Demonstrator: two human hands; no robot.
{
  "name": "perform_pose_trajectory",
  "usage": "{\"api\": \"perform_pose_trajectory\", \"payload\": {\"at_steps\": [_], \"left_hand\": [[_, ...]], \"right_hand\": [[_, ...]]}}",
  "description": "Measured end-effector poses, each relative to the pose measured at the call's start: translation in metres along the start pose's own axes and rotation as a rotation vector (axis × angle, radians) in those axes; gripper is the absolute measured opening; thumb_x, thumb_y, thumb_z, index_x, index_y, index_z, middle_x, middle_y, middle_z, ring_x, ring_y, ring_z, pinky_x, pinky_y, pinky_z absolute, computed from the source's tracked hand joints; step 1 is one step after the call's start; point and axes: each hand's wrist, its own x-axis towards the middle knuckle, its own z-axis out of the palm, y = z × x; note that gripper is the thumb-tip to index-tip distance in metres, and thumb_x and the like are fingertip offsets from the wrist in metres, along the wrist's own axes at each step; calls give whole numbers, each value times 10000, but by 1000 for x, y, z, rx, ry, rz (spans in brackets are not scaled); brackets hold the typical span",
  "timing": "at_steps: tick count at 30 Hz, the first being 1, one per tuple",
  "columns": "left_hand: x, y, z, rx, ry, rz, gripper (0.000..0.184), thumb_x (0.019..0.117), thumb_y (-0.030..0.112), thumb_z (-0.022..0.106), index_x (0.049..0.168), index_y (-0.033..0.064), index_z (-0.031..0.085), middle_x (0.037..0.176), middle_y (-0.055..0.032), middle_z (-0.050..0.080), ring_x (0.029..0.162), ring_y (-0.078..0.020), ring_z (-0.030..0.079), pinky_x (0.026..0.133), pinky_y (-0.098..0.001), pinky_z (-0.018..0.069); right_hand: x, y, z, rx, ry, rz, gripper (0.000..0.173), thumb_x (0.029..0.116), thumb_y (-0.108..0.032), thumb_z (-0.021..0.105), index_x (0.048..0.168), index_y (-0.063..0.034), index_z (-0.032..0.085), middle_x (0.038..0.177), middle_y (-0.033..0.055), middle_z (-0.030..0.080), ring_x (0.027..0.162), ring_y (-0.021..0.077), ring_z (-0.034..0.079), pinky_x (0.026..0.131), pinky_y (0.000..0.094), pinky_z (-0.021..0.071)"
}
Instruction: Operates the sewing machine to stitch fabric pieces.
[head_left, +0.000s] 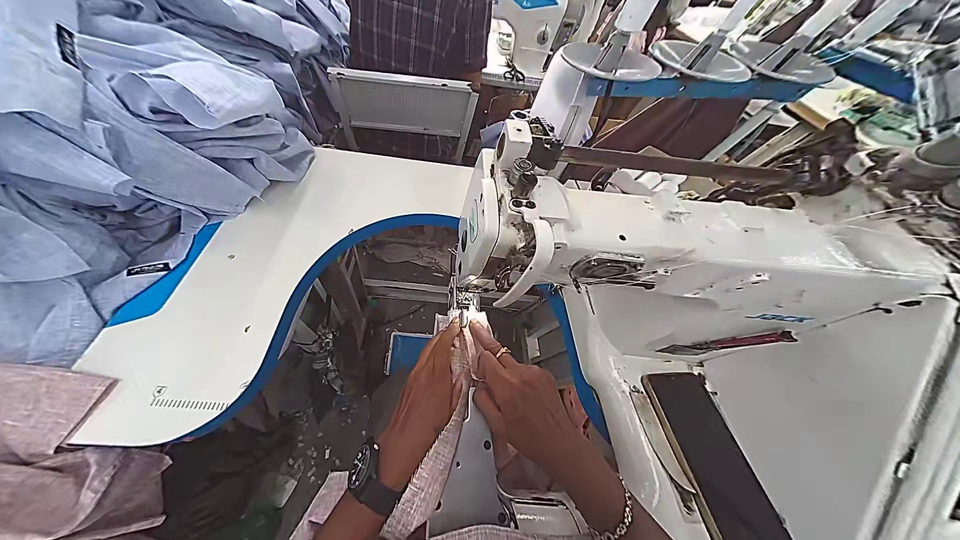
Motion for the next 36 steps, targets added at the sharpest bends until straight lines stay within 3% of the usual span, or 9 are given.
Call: {"api": "perform_pose_trajectory", "payload": {"at_steps": [2, 5, 9, 13, 19, 22, 27, 33, 36], "left_hand": [[-1, -2, 3, -7, 35, 23, 517, 918, 63, 584, 1395, -122, 507, 1316, -235, 657, 1175, -318, 682, 1001, -378, 538], [1, -2, 3, -44, 52, 58, 376, 988, 88, 533, 1307, -100, 596, 1334, -244, 648, 1235, -338, 653, 1058, -385, 506], [7, -5, 1, -12, 35, 141, 302, 980, 119, 528, 1167, -47, 696, 1337, -259, 641, 1240, -378, 643, 1065, -400, 504], [4, -2, 4, -11, 57, 127, 288, 909, 41, 568, 1151, -15, 713, 1330, -260, 644, 1213, -403, 655, 1017, -409, 540], [14, -6, 11, -47, 86, 117, 289, 894, 25, 584, 1149, -28, 710, 1332, -267, 641, 1211, -433, 650, 1002, -443, 548], [12, -5, 9, -68, 62, 102, 293, 932, 78, 584, 1175, -33, 704, 1350, -266, 632, 1233, -437, 635, 1025, -460, 535], [17, -10, 13, -75, 44, 74, 291, 940, 64, 589, 1196, -46, 674, 1359, -282, 616, 1243, -426, 630, 1022, -450, 535], [31, -16, -5, -61, -32, 61, 373, 900, 62, 639, 1249, -70, 647, 1273, -261, 649, 1187, -411, 636, 1012, -507, 517], [10, 0, -48, -237, -296, -208, 395, 1016, 265, 556, 1303, 0, 614, 971, -121, 701, 896, -243, 680, 838, -458, 555]], "right_hand": [[9, 1, 2, 130, -26, 83, 232, 831, -187, 609, 921, 12, 689, 847, 140, 722, 527, 238, 644, 431, 382, 480], [17, -3, 12, 302, -22, 186, 498, 876, -147, 589, 1301, 109, 627, 845, 122, 707, 629, 235, 659, 559, 393, 549], [8, -13, 27, 209, 184, 194, 192, 914, -195, 587, 889, -34, 687, 1199, 154, 744, 690, 141, 720, 541, 266, 534], [8, -12, 24, 449, 158, 340, 139, 821, -139, 675, 741, -29, 641, 1281, 141, 716, 844, 39, 711, 675, 186, 529], [15, -9, 28, 463, 188, 357, 112, 821, -122, 672, 758, -30, 667, 1278, 145, 716, 1047, 70, 721, 781, 198, 561], [10, -17, 28, 131, 290, 221, 156, 877, -189, 644, 806, -58, 689, 1143, 143, 746, 885, 110, 724, 684, 189, 549], [9, -25, 29, -98, 327, 164, 243, 941, -197, 574, 841, -74, 759, 659, 67, 617, 523, 132, 571, 454, 210, 432], [9, -30, 17, -36, 268, 232, 216, 900, -166, 642, 947, 2, 770, 739, 147, 703, 528, 257, 664, 439, 378, 511], [-13, -36, -26, -9, -3, 366, 165, 864, -82, 703, 960, 42, 755, 752, 195, 706, 647, 367, 712, 565, 526, 562]]}}
